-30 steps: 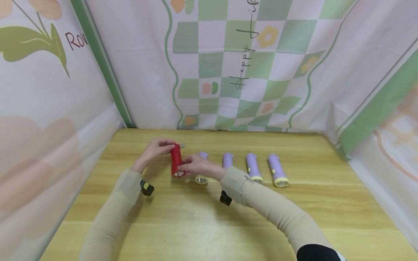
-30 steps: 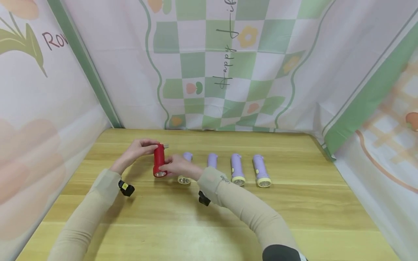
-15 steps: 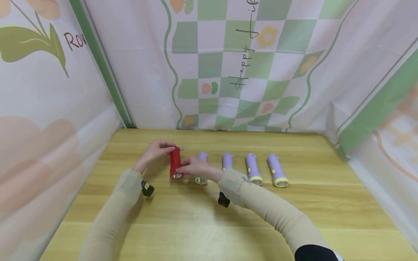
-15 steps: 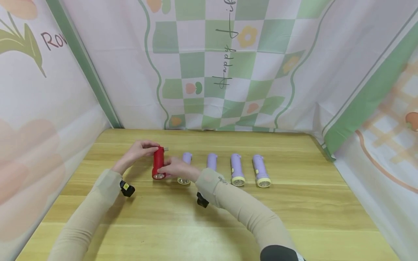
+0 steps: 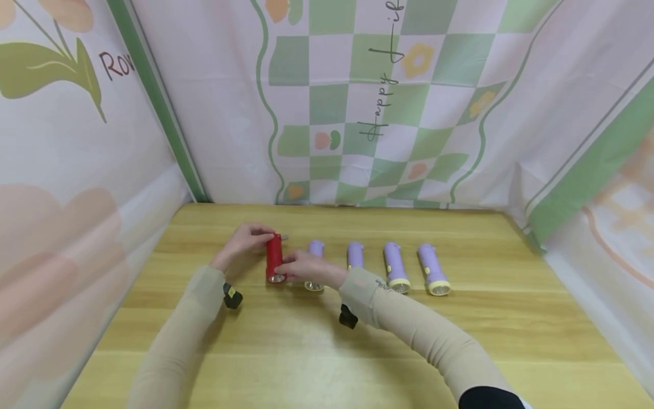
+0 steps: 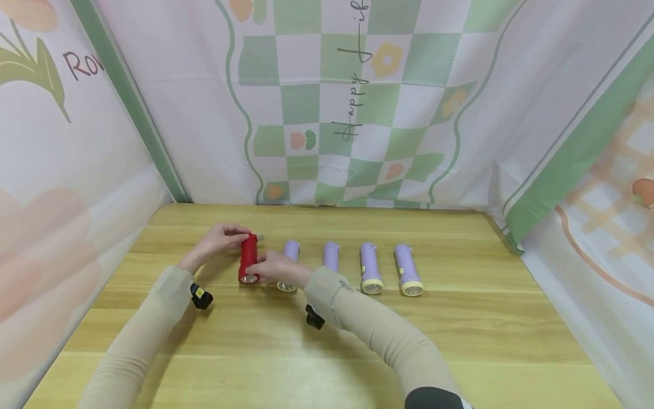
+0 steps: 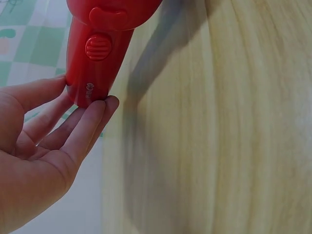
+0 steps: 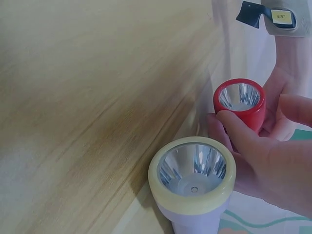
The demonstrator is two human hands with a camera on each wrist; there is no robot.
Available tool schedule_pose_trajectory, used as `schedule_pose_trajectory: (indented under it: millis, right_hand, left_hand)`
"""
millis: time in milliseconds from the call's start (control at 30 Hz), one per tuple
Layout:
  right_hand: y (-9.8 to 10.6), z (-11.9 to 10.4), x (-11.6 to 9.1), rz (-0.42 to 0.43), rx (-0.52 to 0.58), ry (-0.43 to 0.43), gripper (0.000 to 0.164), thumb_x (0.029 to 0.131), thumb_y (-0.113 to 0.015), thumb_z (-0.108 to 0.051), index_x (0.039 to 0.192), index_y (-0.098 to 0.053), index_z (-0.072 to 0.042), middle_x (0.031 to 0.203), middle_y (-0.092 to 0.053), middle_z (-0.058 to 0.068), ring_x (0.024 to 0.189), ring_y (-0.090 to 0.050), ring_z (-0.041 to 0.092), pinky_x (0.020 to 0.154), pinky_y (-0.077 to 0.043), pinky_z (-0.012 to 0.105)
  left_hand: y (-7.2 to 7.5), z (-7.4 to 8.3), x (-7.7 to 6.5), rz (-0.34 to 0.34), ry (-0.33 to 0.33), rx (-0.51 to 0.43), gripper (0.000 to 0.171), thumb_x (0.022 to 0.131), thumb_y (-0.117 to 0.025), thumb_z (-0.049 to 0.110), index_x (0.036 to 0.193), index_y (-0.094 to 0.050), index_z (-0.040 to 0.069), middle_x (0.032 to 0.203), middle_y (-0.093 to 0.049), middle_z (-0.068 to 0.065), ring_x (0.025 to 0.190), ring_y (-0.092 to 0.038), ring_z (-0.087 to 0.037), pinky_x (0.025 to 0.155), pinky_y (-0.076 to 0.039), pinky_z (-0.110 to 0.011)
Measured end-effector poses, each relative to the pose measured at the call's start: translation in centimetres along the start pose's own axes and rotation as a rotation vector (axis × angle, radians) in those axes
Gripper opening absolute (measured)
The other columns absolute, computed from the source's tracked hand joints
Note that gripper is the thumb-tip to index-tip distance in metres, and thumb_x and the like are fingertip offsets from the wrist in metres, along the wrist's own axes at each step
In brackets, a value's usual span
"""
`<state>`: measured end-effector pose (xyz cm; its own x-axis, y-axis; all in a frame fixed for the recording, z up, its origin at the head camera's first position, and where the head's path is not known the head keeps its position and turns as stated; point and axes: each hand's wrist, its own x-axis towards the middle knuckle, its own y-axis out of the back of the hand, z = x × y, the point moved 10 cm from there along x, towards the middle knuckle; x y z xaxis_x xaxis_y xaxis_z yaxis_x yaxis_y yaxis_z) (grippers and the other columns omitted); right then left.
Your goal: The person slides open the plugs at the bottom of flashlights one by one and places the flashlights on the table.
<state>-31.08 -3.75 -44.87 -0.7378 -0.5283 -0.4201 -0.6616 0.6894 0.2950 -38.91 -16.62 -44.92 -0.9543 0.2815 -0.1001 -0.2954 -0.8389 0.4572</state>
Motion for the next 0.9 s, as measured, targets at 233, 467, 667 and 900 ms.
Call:
schedule_pose_trajectory:
  millis: [233, 467, 667, 900]
  right_hand:
    - [-0.5, -0.2, -0.1, -0.012, -0.029, -0.004, 0.032, 0.095, -0.062, -0.019, 0.117, -0.065, 0.004, 0.059, -0.046, -0.006, 0.050, -0.036, 0.003, 0.055, -0.034, 0.019]
    - [-0.5, -0.2, 0.3, -0.003, -0.037, -0.003, 0.030, 0.094, -0.062, -0.019, 0.114, -0.066, 0.003, 0.054, -0.042, -0.008, 0.049, -0.035, 0.003, 0.050, -0.033, 0.015]
    - [-0.6, -0.1, 0.6, -0.008, -0.029, -0.006, 0.026, 0.095, -0.061, -0.019, 0.108, -0.066, 0.003, 0.053, -0.040, -0.008, 0.049, -0.034, 0.005, 0.051, -0.032, 0.017]
    - [-0.7, 0.1, 0.8, -0.009, -0.029, -0.010, 0.025, 0.096, -0.061, -0.020, 0.104, -0.066, 0.003, 0.057, -0.044, -0.004, 0.052, -0.036, 0.007, 0.053, -0.032, 0.019]
  left_hand:
    - [0.0, -0.7, 0.3, 0.002, 0.009, 0.001, 0.035, 0.097, -0.061, 0.015, 0.126, -0.062, -0.004, 0.127, -0.064, -0.027, 0.105, -0.070, -0.029, 0.097, -0.057, -0.039]
    - [-0.1, -1.1, 0.7, 0.004, 0.049, 0.005, 0.036, 0.098, -0.061, 0.018, 0.127, -0.062, -0.004, 0.128, -0.064, -0.027, 0.103, -0.071, -0.025, 0.097, -0.057, -0.038]
    - [0.0, -1.1, 0.9, 0.014, 0.042, 0.010, 0.034, 0.098, -0.061, 0.016, 0.125, -0.063, -0.005, 0.125, -0.066, -0.027, 0.099, -0.072, -0.023, 0.094, -0.059, -0.036]
    - [-0.1, -1.1, 0.9, 0.030, 0.032, 0.053, 0.033, 0.098, -0.061, 0.018, 0.122, -0.065, -0.004, 0.123, -0.067, -0.025, 0.105, -0.070, -0.028, 0.094, -0.058, -0.036]
